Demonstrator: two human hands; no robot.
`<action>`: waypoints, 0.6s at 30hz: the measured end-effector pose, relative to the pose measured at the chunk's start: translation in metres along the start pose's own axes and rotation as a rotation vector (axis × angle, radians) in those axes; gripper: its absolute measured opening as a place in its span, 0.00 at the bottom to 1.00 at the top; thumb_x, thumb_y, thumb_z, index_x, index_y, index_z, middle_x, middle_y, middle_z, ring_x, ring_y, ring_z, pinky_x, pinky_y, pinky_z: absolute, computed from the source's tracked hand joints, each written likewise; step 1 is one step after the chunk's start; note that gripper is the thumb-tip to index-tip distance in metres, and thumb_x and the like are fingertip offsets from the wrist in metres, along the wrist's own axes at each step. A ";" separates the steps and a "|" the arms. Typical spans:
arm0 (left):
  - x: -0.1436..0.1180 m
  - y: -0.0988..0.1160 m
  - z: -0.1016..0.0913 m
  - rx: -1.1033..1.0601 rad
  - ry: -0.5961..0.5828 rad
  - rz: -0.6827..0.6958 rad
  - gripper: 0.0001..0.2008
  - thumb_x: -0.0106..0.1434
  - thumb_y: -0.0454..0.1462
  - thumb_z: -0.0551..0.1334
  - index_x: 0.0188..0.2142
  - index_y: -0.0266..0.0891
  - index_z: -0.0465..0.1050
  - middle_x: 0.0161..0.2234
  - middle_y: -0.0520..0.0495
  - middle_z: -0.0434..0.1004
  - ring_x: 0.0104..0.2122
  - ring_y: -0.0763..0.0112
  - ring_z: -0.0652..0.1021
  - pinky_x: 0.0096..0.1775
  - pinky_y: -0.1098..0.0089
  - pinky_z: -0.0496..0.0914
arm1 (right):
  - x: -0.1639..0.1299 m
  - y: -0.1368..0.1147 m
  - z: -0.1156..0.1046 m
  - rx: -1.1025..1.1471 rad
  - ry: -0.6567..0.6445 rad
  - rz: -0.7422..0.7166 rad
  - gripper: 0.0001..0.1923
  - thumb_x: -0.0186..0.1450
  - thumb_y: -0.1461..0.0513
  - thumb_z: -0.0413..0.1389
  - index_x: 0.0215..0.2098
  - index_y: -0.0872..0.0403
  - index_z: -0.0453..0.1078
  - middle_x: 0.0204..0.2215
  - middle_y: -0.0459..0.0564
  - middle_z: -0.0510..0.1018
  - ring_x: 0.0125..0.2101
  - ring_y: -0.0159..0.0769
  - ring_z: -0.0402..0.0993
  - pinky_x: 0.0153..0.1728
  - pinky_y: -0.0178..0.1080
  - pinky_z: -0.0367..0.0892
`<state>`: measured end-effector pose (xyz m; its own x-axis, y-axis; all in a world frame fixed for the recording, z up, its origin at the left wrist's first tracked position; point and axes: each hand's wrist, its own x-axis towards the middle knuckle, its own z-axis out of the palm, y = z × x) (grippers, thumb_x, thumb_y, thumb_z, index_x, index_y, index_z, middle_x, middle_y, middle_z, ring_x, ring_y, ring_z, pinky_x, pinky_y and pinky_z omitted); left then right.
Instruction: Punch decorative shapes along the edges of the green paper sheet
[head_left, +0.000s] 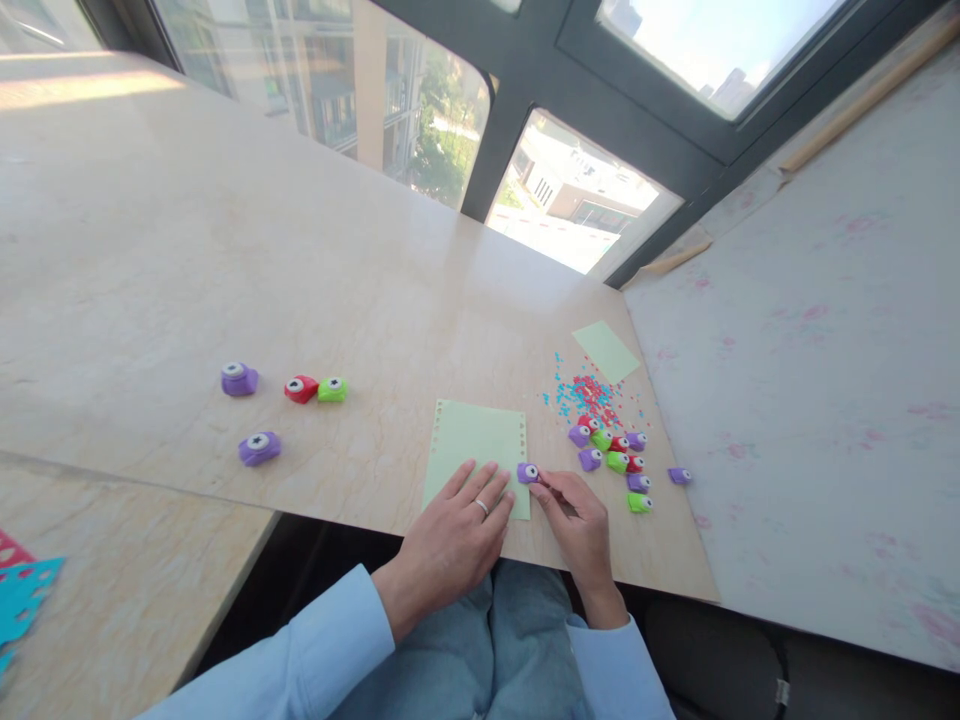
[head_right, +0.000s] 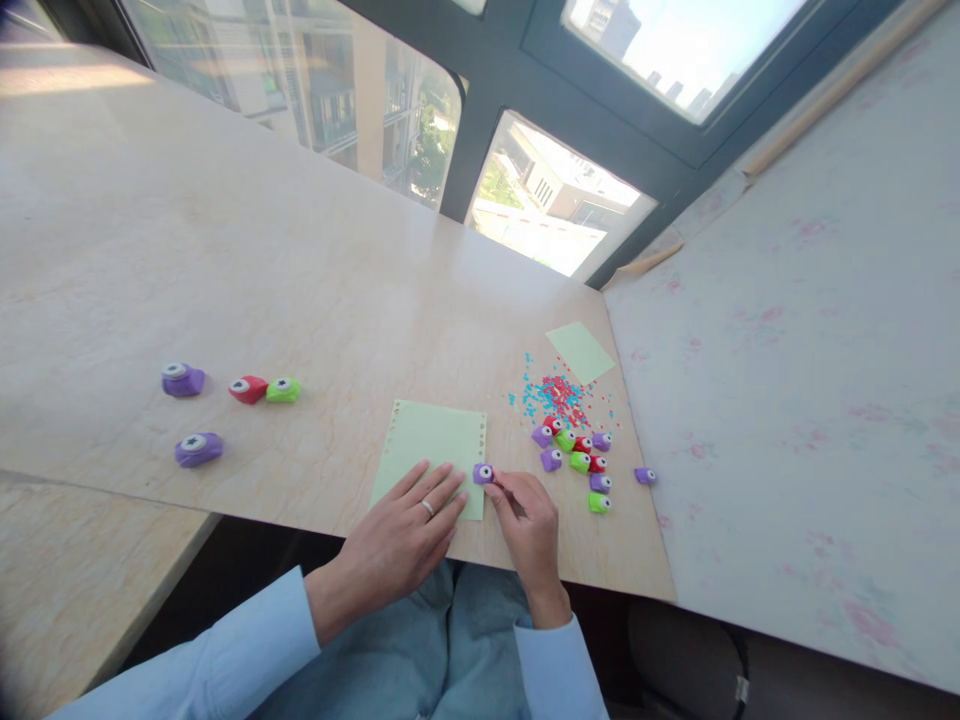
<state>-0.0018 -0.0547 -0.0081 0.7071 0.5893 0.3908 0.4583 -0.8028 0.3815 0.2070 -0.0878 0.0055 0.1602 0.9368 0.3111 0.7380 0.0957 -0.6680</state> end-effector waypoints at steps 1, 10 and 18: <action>0.000 0.000 0.000 0.003 0.001 0.002 0.17 0.71 0.36 0.54 0.56 0.34 0.70 0.61 0.37 0.70 0.63 0.53 0.68 0.65 0.50 0.57 | 0.000 0.000 0.000 0.002 0.002 -0.004 0.07 0.67 0.59 0.60 0.42 0.51 0.79 0.36 0.51 0.82 0.37 0.40 0.78 0.39 0.42 0.74; -0.001 -0.001 0.001 0.003 0.006 0.008 0.17 0.71 0.36 0.55 0.57 0.34 0.70 0.62 0.37 0.69 0.63 0.53 0.67 0.65 0.50 0.57 | 0.000 -0.001 0.000 0.008 0.005 0.018 0.09 0.67 0.56 0.59 0.41 0.51 0.79 0.36 0.52 0.82 0.37 0.40 0.78 0.38 0.42 0.75; 0.000 0.000 -0.001 -0.003 0.008 0.007 0.17 0.71 0.36 0.54 0.57 0.35 0.70 0.61 0.37 0.70 0.63 0.55 0.67 0.65 0.50 0.57 | -0.001 0.001 0.000 0.144 0.029 0.171 0.15 0.64 0.52 0.63 0.43 0.52 0.78 0.34 0.52 0.82 0.32 0.39 0.77 0.35 0.41 0.75</action>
<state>-0.0020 -0.0544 -0.0075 0.7062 0.5844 0.3998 0.4514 -0.8066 0.3816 0.2076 -0.0885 0.0048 0.2948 0.9338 0.2028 0.5974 -0.0145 -0.8018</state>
